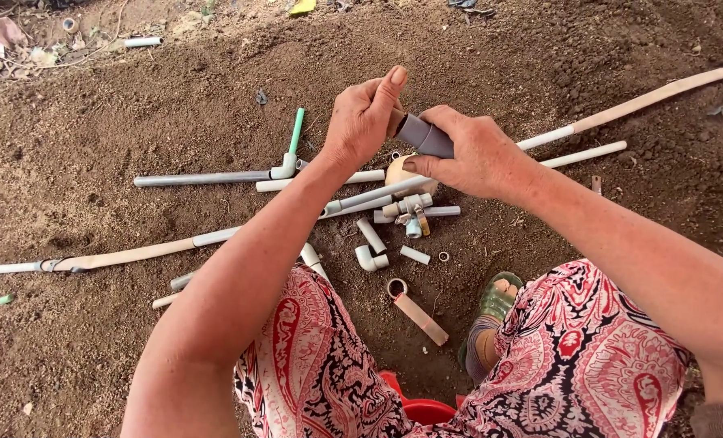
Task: Connecting various PVC pipes and fittings to assemble a plumbing structure while seated outdoors.
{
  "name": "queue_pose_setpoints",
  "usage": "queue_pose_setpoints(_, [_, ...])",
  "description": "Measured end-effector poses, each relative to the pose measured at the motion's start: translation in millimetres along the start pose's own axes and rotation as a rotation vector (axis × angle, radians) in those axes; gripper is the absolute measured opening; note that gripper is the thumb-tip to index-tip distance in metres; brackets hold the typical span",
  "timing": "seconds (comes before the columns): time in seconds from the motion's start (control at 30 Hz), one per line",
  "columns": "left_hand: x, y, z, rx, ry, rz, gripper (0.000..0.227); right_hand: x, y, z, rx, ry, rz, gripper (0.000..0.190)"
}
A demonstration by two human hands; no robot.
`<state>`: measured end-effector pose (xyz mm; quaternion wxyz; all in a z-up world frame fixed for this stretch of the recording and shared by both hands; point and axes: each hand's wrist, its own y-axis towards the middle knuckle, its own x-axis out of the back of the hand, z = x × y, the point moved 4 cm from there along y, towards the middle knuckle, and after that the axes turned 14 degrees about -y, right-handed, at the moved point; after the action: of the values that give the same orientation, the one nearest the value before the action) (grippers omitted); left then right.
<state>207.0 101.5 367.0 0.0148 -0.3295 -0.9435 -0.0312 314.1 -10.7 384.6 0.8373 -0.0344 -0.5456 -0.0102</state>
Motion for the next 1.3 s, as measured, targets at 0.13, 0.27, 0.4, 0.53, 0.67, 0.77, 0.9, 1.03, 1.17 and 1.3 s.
queue_pose_setpoints(0.13, [1.1,-2.3,-0.5,-0.034,-0.021,0.019,0.048,-4.1,1.2,3.2,-0.015,-0.022,0.061,0.052])
queue_pose_setpoints(0.27, [1.8,-6.2,-3.3,-0.067,0.035,0.004,0.051,-3.6,1.8,5.6,-0.034,-0.079,0.054,0.052])
queue_pose_setpoints(0.4, [1.7,-13.8,-8.7,-0.159,0.047,-0.018,0.049,-4.6,0.7,8.2,-0.072,-0.047,0.086,0.048])
queue_pose_setpoints(0.53, [0.8,-15.5,-12.7,-0.186,0.056,-0.007,0.047,-0.7,-1.1,14.7,-0.172,0.113,0.171,0.045])
queue_pose_setpoints(0.67, [4.5,-8.0,-0.7,-0.247,0.067,0.044,0.039,2.7,1.6,15.7,-0.218,0.21,0.245,0.038])
queue_pose_setpoints(0.77, [10.5,-5.1,-3.5,-0.373,0.021,0.078,0.031,5.6,5.5,10.8,-0.242,0.614,0.254,0.025])
queue_pose_setpoints(0.9, [17.2,-6.0,3.8,0.038,-0.055,0.088,0.026,10.1,13.0,-12.6,-0.333,0.719,0.077,0.076])
queue_pose_setpoints(1.03, [8.0,-17.7,1.7,0.247,0.052,0.272,0.016,6.5,15.8,-25.1,-0.342,0.696,0.049,0.083])
queue_pose_setpoints(1.17, [-1.6,-27.3,-6.2,0.3,0.151,0.35,0.044,3.1,17.5,-23.6,-0.386,0.724,-0.012,0.072])
queue_pose_setpoints(1.3, [-3.8,-25.4,-1.8,0.217,0.141,0.361,0.058,3.0,20.0,-20.3,-0.42,0.885,-0.082,0.061])
